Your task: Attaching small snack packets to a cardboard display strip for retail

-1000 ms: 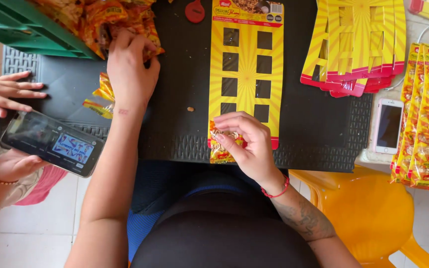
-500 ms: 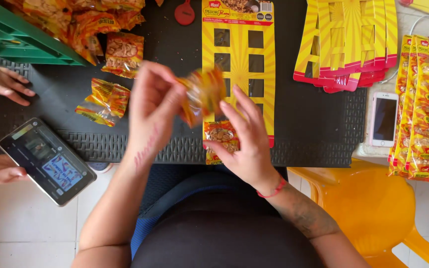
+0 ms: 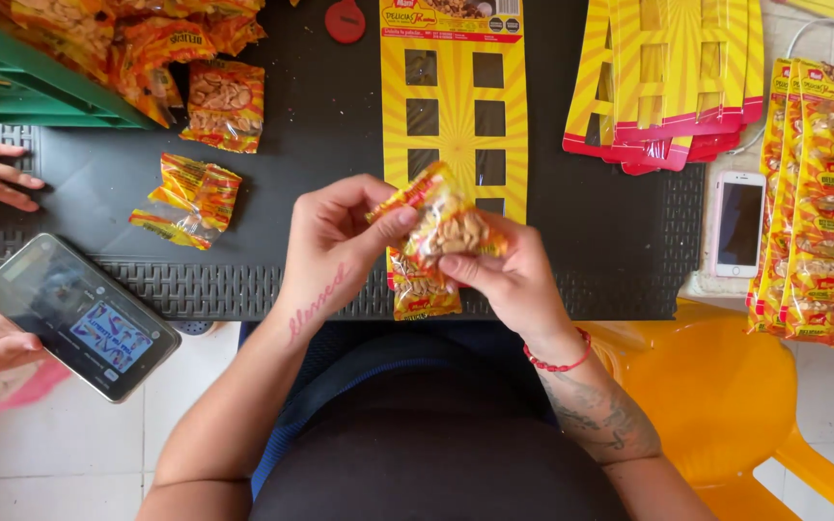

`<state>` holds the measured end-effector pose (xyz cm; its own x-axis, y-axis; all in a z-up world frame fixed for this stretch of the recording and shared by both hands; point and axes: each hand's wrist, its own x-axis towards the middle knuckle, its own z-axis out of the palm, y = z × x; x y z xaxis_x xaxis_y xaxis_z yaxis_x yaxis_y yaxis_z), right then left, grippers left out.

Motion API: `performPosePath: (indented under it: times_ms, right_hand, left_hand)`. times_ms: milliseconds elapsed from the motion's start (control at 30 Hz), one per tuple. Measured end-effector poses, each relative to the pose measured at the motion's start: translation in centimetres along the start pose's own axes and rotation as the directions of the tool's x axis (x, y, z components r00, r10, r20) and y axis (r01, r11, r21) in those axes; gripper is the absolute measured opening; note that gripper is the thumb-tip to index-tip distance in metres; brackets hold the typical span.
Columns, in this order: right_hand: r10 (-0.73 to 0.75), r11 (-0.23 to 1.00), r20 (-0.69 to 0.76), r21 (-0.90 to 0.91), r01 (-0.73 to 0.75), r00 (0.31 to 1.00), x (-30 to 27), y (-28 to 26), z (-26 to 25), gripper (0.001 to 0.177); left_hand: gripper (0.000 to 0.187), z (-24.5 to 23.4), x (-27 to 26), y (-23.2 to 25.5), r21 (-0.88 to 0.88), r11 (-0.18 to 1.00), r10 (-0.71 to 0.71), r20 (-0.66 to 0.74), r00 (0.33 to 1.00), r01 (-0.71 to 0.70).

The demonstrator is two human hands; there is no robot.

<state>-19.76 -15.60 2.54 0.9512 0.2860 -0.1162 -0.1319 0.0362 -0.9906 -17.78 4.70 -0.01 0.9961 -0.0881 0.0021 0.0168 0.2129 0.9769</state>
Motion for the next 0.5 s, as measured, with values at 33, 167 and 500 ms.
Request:
performPosePath:
  times_ms: [33,167,500]
  right_hand:
    - [0.001,1.0,-0.002,0.0,-0.001,1.0,0.0,0.2,0.0,0.013]
    - [-0.188,0.98,-0.13,-0.088,0.178,0.973,-0.3,-0.1,0.1,0.012]
    - [-0.409,0.895,-0.268,-0.302,0.327,0.872,0.0,-2.0,-1.8,0.008]
  left_hand:
    - [0.011,0.0,-0.1,-0.1,-0.001,1.0,-0.002,0.002,1.0,0.002]
    - [0.01,0.6,-0.6,0.4,0.106,0.992,0.079,-0.103,0.992,-0.068]
    - [0.01,0.2,-1.2,2.7,0.265,0.963,0.056,-0.044,0.997,-0.043]
